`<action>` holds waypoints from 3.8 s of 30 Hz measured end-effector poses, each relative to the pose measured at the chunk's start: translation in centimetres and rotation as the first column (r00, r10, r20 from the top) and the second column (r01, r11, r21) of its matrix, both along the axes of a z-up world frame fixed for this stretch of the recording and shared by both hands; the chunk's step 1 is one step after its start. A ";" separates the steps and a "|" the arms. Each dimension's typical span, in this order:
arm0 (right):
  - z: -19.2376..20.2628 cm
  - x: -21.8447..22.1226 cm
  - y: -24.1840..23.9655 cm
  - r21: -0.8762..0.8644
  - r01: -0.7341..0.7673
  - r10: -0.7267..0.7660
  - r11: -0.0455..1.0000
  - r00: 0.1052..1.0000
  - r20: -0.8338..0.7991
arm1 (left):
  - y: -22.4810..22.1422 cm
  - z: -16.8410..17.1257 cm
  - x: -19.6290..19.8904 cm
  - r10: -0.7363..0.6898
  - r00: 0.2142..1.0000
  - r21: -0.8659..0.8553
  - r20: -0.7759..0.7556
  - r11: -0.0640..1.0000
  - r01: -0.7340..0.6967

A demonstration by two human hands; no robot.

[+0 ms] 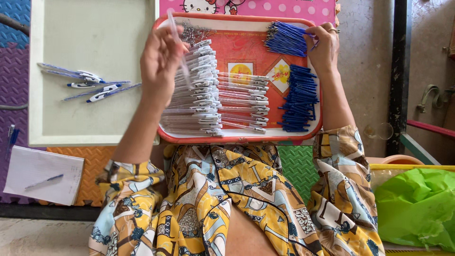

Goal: The person assembles ballpoint pens by inserting ink refills into pen barrels and attaching caps by hand, handling multiple components from a tray.

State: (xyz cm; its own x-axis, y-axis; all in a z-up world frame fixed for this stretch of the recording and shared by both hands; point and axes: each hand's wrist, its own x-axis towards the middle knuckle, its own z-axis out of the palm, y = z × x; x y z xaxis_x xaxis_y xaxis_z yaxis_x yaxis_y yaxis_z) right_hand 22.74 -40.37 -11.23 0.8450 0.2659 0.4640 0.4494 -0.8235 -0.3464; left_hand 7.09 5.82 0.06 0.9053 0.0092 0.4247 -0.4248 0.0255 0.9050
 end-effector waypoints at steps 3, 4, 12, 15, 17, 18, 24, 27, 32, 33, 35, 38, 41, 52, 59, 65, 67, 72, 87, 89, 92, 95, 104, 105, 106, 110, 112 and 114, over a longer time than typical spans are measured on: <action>4.8 -3.6 2.8 0.090 -0.106 0.107 0.990 0.994 -0.005 | -2.0 0.5 -3.4 -0.048 0.999 -0.182 -0.008 0.982 0.046; 7.3 -6.1 5.1 0.089 -0.109 0.111 0.990 0.994 -0.012 | -2.9 0.2 -3.7 -0.044 0.999 -0.184 -0.015 0.982 0.040; 13.6 -16.0 16.0 0.289 -0.552 0.578 0.782 0.816 -0.004 | -8.4 -1.4 -4.4 -0.178 0.983 -0.287 0.047 0.940 0.185; 12.1 -13.7 14.5 0.120 -0.550 0.555 0.827 0.832 -0.015 | -6.4 -1.9 -5.3 -0.128 0.989 -0.180 0.074 0.974 0.140; 8.9 -11.2 12.3 0.004 -0.471 0.471 0.882 0.881 -0.038 | -1.7 -3.4 -4.6 0.025 0.991 -0.158 0.130 0.987 -0.004; 7.3 -9.7 11.2 -0.116 -0.377 0.374 0.919 0.926 -0.041 | 0.7 -4.1 -4.1 0.169 0.966 -0.143 0.194 0.979 -0.143; 3.2 -8.1 11.0 -0.115 -0.410 0.372 0.905 0.893 -0.254 | 16.3 -8.2 -9.1 0.628 0.756 0.374 0.185 0.666 -0.645; 3.5 -8.3 12.1 -0.083 -0.496 0.453 0.864 0.840 -0.297 | 19.0 -10.5 -11.1 0.697 0.695 0.601 0.177 0.483 -0.637; 5.1 -9.4 13.1 -0.097 -0.532 0.477 0.841 0.816 -0.327 | 19.3 -11.8 -10.6 0.644 0.741 0.787 0.193 0.349 -0.509; 4.5 -9.2 12.8 -0.122 -0.512 0.450 0.850 0.827 -0.336 | 19.1 -12.1 -10.2 0.622 0.766 0.803 0.161 0.369 -0.468; 3.9 -8.7 12.3 -0.104 -0.518 0.459 0.849 0.820 -0.341 | 19.0 -12.0 -9.6 0.608 0.781 0.830 0.142 0.357 -0.429; 3.7 -8.8 11.8 -0.075 -0.514 0.463 0.854 0.818 -0.342 | 18.5 -11.6 -9.0 0.583 0.803 0.874 0.122 0.322 -0.366; 5.8 -9.8 11.5 -0.034 -0.476 0.437 0.879 0.832 -0.342 | 18.4 -11.7 -8.4 0.554 0.825 0.910 0.114 0.274 -0.310; 8.9 -17.2 7.6 0.439 -0.355 0.449 0.825 0.885 -0.127 | 19.3 -9.3 -11.1 0.525 0.849 0.814 -0.058 0.517 -0.264; 7.0 -21.5 6.9 0.708 -0.117 0.345 0.697 0.920 -0.188 | 15.1 -1.3 -13.4 0.537 0.843 0.360 0.037 0.779 -0.513; 10.9 -22.7 15.4 0.687 -0.520 0.708 0.507 0.706 0.013 | 6.9 -0.2 -11.5 0.337 0.931 -0.059 0.143 0.942 -0.331; 12.1 -23.9 18.7 0.729 -0.506 0.764 0.462 0.645 -0.036 | 3.8 0.2 -10.6 0.236 0.959 -0.179 0.159 0.962 -0.207; 11.8 -24.7 22.1 0.791 -0.467 0.844 0.395 0.524 -0.112 | 0.6 1.4 -9.4 0.122 0.975 -0.187 0.183 0.978 -0.088; 3.6 -24.7 18.8 0.985 -0.086 0.754 0.149 0.654 -0.057 | -3.1 -3.0 -12.0 -0.061 0.996 -0.332 -0.069 0.943 0.035; 3.9 -23.8 18.5 0.990 -0.082 0.758 0.112 0.652 -0.032 | -3.4 -2.0 -11.9 -0.079 0.994 -0.366 -0.076 0.929 0.046; 4.2 -23.1 17.9 0.998 -0.053 0.762 0.040 0.647 0.003 | -3.9 -1.1 -11.9 -0.111 0.991 -0.437 -0.073 0.897 0.068; 4.6 -22.6 16.9 0.999 -0.025 0.751 -0.028 0.659 0.038 | -4.5 -0.1 -11.3 -0.141 0.990 -0.483 -0.022 0.868 0.113; 13.2 -24.1 18.9 0.970 -0.234 0.591 0.068 0.792 0.150 | -6.3 0.0 -11.4 -0.208 0.978 -0.398 0.022 0.895 0.200; 13.5 -24.2 19.0 0.948 -0.299 0.554 0.108 0.810 0.192 | -6.4 0.8 -11.6 -0.206 0.978 -0.382 0.028 0.902 0.201; 13.8 -24.1 19.5 0.948 -0.295 0.546 0.115 0.816 0.188 | -6.5 1.0 -11.6 -0.217 0.976 -0.385 0.026 0.899 0.210; 14.4 -23.9 21.3 0.745 -0.560 0.454 0.363 0.804 0.384 | -6.8 0.3 -11.8 -0.233 0.971 -0.322 0.057 0.916 0.239; 15.1 -24.0 22.1 0.657 -0.628 0.446 0.417 0.771 0.454 | -6.8 0.2 -11.9 -0.244 0.968 -0.315 0.064 0.915 0.252; 16.2 -24.2 22.8 0.562 -0.686 0.483 0.461 0.726 0.489 | -6.7 0.8 -12.1 -0.219 0.975 -0.293 0.042 0.930 0.222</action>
